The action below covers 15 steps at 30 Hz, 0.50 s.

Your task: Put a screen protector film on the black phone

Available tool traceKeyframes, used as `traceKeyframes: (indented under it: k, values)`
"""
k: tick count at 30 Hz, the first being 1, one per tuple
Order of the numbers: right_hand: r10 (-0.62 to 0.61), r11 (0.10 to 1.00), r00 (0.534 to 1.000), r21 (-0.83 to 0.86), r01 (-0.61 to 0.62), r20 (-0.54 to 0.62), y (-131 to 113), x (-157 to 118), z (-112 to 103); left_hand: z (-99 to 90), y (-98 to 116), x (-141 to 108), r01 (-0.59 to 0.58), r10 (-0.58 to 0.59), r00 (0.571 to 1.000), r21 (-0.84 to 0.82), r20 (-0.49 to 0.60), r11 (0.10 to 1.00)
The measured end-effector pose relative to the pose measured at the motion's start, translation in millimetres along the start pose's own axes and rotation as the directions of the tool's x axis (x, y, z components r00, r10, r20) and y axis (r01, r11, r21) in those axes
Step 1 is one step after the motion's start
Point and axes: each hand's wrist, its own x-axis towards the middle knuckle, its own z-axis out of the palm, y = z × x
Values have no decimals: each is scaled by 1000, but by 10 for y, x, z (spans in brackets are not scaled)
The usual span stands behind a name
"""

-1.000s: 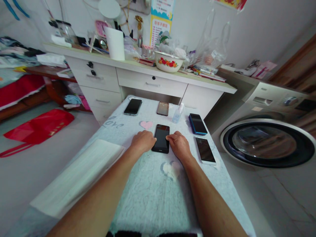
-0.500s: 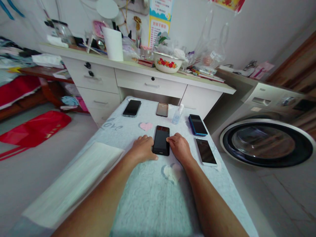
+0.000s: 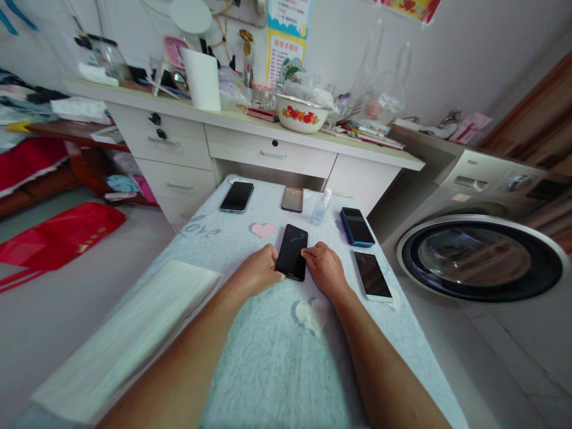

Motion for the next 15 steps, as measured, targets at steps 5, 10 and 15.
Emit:
traceKeyframes:
  k: [5, 10, 15]
  values:
    - [-20, 1000, 1000, -4, 20, 0, -10, -6, 3, 6, 21, 25, 59, -37, 995, -261, 90, 963]
    - [-93, 995, 996, 27, 93, -7, -28, -36, -1, 33, -54, 78, 26, -5, 998, -304, 70, 952]
    - [-237, 956, 971, 176, 236, -14, -100, -91, -11, 41, -110, 113, -29, 29, 1000, -293, -3, 956]
